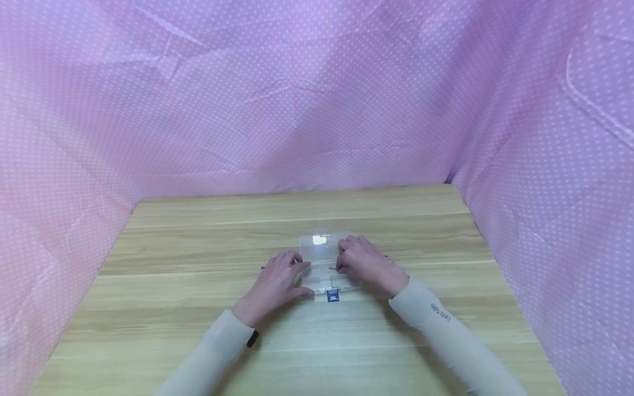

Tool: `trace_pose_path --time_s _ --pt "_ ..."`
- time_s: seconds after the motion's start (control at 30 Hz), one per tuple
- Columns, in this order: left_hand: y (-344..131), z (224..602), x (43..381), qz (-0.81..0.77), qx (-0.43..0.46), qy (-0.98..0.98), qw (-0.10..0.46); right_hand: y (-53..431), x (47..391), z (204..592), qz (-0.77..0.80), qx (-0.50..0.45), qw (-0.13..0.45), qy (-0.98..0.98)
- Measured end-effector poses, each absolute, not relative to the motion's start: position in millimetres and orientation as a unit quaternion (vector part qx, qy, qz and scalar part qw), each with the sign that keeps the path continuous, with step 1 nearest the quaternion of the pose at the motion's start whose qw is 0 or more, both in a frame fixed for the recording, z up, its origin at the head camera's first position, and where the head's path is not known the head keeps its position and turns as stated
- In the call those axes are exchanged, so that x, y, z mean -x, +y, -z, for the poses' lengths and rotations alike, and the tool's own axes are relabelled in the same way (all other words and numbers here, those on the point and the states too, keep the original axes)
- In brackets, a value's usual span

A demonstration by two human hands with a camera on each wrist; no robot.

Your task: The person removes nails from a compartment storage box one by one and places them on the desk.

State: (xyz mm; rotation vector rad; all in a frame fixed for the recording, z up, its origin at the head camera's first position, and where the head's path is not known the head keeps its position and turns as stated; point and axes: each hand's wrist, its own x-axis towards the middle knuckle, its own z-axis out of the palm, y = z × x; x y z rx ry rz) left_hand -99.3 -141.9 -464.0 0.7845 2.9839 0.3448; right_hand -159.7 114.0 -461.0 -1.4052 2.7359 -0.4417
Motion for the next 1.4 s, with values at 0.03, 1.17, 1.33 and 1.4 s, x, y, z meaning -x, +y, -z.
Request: trace_pose_path --time_s 0.03,1.17,1.33,1.4 --pt "-142.0 463.9 99.4 -0.113 -0.253 0.961 0.018 114.2 160.1 461.2 0.14 0.454 0.017 0.88" --pt "-139.7 459.2 105.1 -0.109 -0.247 0.963 0.015 126.4 159.8 448.2 0.234 0.386 0.052 0.891" --pt "-139.8 459.2 105.6 -0.108 -0.245 0.963 0.02 132.7 162.6 446.0 0.252 0.386 0.018 0.888" --pt "-139.8 459.0 105.9 -0.109 -0.244 0.963 0.023 136.8 164.3 446.5 0.258 0.387 0.003 0.886"
